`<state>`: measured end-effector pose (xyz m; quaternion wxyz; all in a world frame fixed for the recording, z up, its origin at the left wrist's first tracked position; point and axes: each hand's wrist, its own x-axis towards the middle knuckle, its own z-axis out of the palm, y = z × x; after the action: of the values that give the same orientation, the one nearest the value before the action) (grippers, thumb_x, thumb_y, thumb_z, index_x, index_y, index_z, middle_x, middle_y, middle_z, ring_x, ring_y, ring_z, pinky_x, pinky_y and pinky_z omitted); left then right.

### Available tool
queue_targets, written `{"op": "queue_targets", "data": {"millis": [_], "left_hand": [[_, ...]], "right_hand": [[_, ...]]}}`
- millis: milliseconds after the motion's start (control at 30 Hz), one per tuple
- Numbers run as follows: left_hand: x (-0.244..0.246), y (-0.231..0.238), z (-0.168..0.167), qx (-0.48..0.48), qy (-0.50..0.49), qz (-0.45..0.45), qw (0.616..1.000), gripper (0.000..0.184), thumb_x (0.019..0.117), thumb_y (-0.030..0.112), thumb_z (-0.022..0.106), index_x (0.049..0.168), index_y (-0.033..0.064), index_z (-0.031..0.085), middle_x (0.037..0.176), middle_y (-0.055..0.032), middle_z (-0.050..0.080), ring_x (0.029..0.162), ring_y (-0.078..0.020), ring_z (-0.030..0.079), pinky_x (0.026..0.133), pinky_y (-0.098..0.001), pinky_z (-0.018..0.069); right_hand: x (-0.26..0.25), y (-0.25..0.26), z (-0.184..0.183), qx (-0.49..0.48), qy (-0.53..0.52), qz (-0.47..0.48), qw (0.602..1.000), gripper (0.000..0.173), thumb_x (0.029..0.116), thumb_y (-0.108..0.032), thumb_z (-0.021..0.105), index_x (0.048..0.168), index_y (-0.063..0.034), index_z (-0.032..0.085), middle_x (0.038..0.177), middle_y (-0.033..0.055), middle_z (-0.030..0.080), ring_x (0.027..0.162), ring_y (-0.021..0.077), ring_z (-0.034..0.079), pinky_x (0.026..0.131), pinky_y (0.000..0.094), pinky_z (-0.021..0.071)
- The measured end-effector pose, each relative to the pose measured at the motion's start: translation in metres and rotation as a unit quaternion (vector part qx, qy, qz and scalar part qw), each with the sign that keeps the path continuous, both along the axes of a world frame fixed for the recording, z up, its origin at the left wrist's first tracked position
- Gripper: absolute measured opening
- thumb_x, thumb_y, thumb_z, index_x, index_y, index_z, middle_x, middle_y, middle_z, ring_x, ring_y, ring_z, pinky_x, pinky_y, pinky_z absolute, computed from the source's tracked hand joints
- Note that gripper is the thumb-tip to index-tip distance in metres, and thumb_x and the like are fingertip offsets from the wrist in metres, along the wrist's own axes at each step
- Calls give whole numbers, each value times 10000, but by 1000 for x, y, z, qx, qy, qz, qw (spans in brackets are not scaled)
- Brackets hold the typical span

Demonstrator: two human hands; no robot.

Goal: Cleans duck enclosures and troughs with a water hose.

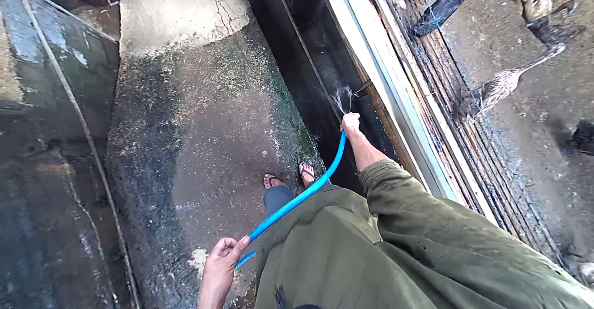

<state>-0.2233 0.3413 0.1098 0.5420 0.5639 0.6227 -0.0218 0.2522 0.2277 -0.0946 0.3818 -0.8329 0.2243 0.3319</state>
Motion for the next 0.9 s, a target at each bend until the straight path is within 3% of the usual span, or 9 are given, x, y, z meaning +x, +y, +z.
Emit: {"op": "queue_targets", "data": {"millis": [67, 167, 267, 367, 533, 900], "left_hand": [[0, -1, 0, 0, -3, 6, 1000, 204, 897, 190, 775, 844, 100, 601, 546, 78, 496, 445, -11, 402, 455, -188, 344], [1, -4, 2, 2, -9, 12, 1000, 190, 910, 172, 760, 848, 90, 600, 549, 72, 498, 447, -13, 403, 456, -189, 345], [-1, -9, 1, 7, -15, 22, 1000, 197, 910, 182, 763, 838, 99, 600, 548, 79, 492, 447, -10, 400, 457, -183, 341], [-4, -10, -2, 12, -10, 19, 1000, 207, 909, 212, 766, 832, 102, 609, 548, 85, 484, 447, -10, 392, 462, -191, 343], [-5, -13, -3, 13, -11, 33, 999, 204, 912, 191, 762, 829, 101, 599, 551, 83, 483, 449, -9, 387, 462, -186, 340], [-3, -14, -5, 16, 5, 7, 1000, 215, 893, 212, 782, 843, 91, 611, 572, 77, 492, 471, -18, 408, 485, -204, 358]], "right_hand": [[6, 7, 7, 12, -3, -1, 1000, 374, 1098, -270, 362, 1281, -2, 548, 921, 146, 586, 621, 201, 574, 597, 376, 528], [13, 16, 17, 12, 6, 1, 1000, 362, 1091, -236, 377, 1253, 19, 576, 1000, 158, 592, 684, 210, 582, 653, 384, 535], [14, 25, 24, 15, -11, -26, 1000, 342, 1081, -250, 387, 1227, 0, 567, 955, 132, 560, 628, 185, 548, 596, 358, 516], [15, 31, 26, 15, -18, -51, 998, 352, 1077, -254, 396, 1281, -9, 544, 998, 135, 549, 647, 188, 553, 596, 359, 516], [16, 33, 24, 1, -17, -38, 999, 402, 1086, -271, 384, 1326, 12, 540, 1088, 178, 586, 776, 240, 612, 700, 408, 542], [20, 31, 26, -5, -56, 13, 998, 406, 1106, -268, 323, 1383, -10, 472, 1064, 177, 581, 707, 227, 615, 657, 392, 547]]}}
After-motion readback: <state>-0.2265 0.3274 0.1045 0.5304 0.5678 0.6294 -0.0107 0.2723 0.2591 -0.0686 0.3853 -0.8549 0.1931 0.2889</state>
